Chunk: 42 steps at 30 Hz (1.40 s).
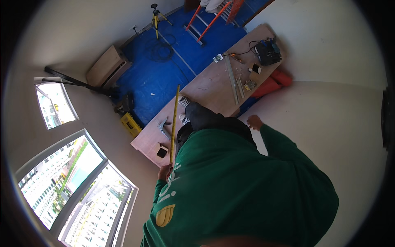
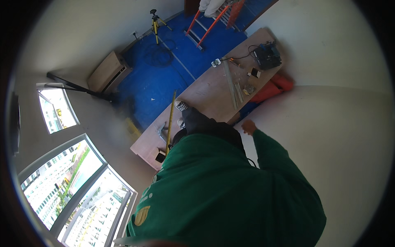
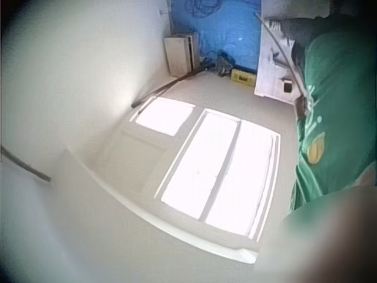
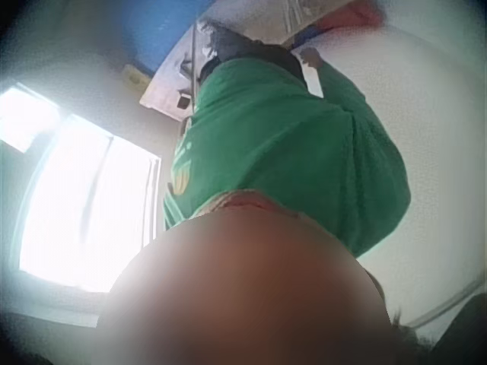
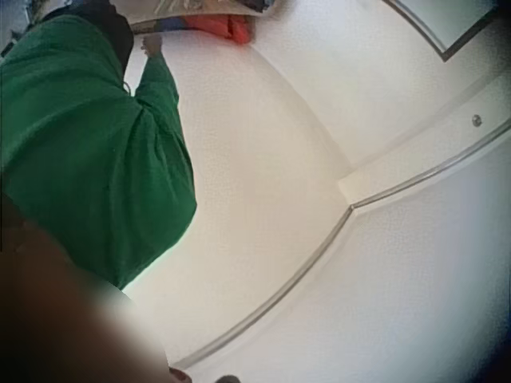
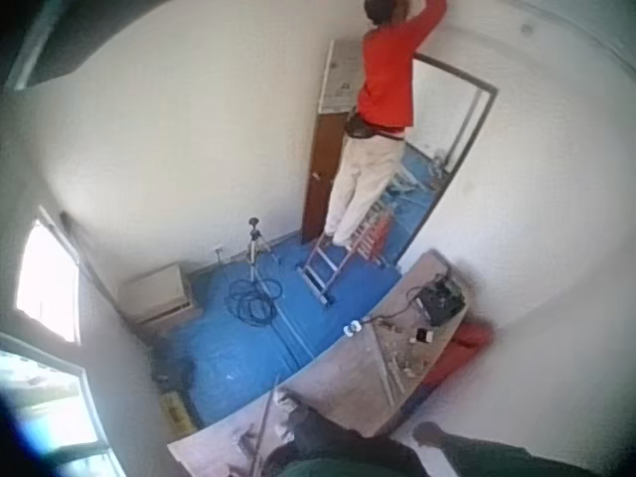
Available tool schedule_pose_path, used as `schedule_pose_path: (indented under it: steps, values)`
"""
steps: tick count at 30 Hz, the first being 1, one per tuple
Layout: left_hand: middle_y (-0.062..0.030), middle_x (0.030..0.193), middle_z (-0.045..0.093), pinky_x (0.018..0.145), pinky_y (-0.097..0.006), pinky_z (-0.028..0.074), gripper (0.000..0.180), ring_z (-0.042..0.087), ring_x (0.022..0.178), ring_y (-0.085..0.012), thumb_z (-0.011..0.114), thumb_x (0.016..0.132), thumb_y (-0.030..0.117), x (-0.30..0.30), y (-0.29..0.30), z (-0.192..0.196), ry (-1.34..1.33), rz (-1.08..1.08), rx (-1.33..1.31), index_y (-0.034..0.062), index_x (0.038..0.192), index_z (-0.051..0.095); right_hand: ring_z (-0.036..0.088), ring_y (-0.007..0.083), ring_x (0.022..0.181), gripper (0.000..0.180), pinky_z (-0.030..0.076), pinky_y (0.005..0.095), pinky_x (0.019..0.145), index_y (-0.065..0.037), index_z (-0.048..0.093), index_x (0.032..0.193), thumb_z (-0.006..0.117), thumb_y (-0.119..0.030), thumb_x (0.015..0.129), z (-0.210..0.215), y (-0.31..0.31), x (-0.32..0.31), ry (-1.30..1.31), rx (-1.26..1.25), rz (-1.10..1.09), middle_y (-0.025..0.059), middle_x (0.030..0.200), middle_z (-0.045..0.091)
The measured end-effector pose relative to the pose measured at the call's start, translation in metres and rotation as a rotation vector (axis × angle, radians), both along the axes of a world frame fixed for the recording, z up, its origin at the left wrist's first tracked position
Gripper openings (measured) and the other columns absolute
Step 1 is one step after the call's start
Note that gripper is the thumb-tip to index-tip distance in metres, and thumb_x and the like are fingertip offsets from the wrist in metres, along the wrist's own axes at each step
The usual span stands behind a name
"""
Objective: The person measures and marks metal strips with a tape measure and pencil, then cuts them with shears. They repeat this process for multiple strips on a blue tarp-covered floor.
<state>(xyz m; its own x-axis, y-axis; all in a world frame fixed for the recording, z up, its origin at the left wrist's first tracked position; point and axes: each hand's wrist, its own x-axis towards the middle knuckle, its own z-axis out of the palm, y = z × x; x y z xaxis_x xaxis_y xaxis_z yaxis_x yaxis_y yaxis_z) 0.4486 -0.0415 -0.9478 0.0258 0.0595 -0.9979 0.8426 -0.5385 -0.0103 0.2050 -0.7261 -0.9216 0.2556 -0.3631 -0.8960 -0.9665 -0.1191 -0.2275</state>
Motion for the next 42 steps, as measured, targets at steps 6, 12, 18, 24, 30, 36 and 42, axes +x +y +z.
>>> schedule_pose_path:
  steps: [6,12,18,24,30,36,42]
  values:
    - [-0.0033,0.062,0.058,0.041,-0.037,0.033,0.049,0.048,0.042,-0.0167,0.062,0.110,0.045,0.093,-0.083,0.000,-0.138,-0.160,-0.192,0.0083,0.078,0.067,0.073,0.0243,0.098,0.031,0.059,0.0435,0.088,0.001,0.076,0.118,0.076,-0.025,0.101,-0.047,0.126,-0.118,-0.372,0.429,-0.594,0.0103,0.112,0.078]
    - [0.0014,0.063,0.052,0.043,-0.034,0.039,0.051,0.046,0.044,-0.0152,0.061,0.110,0.055,0.180,-0.148,0.034,-0.246,-0.236,-0.287,0.0085,0.088,0.064,0.073,0.0303,0.100,0.022,0.059,0.0425,0.092,-0.003,0.077,0.112,0.067,-0.019,0.102,-0.053,0.123,-0.078,-0.608,-0.130,0.137,0.0127,0.111,0.077]
    - [0.0022,0.076,0.062,0.062,-0.040,0.062,0.049,0.061,0.060,-0.0164,0.062,0.108,0.057,0.240,-0.157,0.044,-0.099,-0.199,-0.049,0.0097,0.104,0.072,0.074,0.0320,0.086,0.016,0.060,0.0416,0.079,-0.006,0.075,0.104,0.068,-0.020,0.097,-0.023,0.056,0.061,-0.761,-0.295,0.396,0.0122,0.099,0.076]
    - [-0.0090,0.095,0.070,0.069,-0.038,0.061,0.053,0.070,0.079,-0.0253,0.083,0.089,0.038,0.238,-0.122,-0.008,-0.471,-0.688,-0.277,0.0039,0.125,0.065,0.071,0.0194,0.072,0.027,0.052,0.0362,0.057,-0.004,0.074,0.111,0.067,-0.029,0.102,-0.037,-0.029,0.172,-0.237,0.286,-0.158,0.0076,0.092,0.073]
    - [-0.0022,0.085,0.067,0.058,-0.036,0.056,0.057,0.067,0.067,-0.0207,0.082,0.096,0.043,0.208,-0.186,-0.008,-0.358,0.268,0.070,0.0056,0.134,0.062,0.075,0.0216,0.084,0.040,0.056,0.0362,0.066,0.000,0.074,0.122,0.071,-0.034,0.102,-0.001,-0.087,0.356,-0.179,0.225,0.155,0.0107,0.098,0.076]
    - [-0.0033,0.079,0.065,0.051,-0.034,0.053,0.060,0.062,0.058,-0.0146,0.074,0.101,0.040,0.193,-0.265,-0.004,-0.392,0.375,0.017,0.0069,0.149,0.058,0.076,0.0279,0.101,0.033,0.059,0.0410,0.088,-0.005,0.081,0.114,0.080,-0.030,0.092,0.020,-0.039,0.440,-0.231,0.405,1.074,0.0135,0.107,0.081]
    - [-0.0047,0.077,0.066,0.050,-0.034,0.052,0.061,0.063,0.060,-0.0150,0.072,0.102,0.041,0.212,-0.279,-0.017,-0.416,0.395,0.032,0.0021,0.148,0.060,0.076,0.0242,0.086,0.018,0.059,0.0400,0.076,-0.007,0.082,0.099,0.078,-0.015,0.083,0.036,-0.014,0.484,0.065,0.560,1.288,0.0091,0.090,0.080]
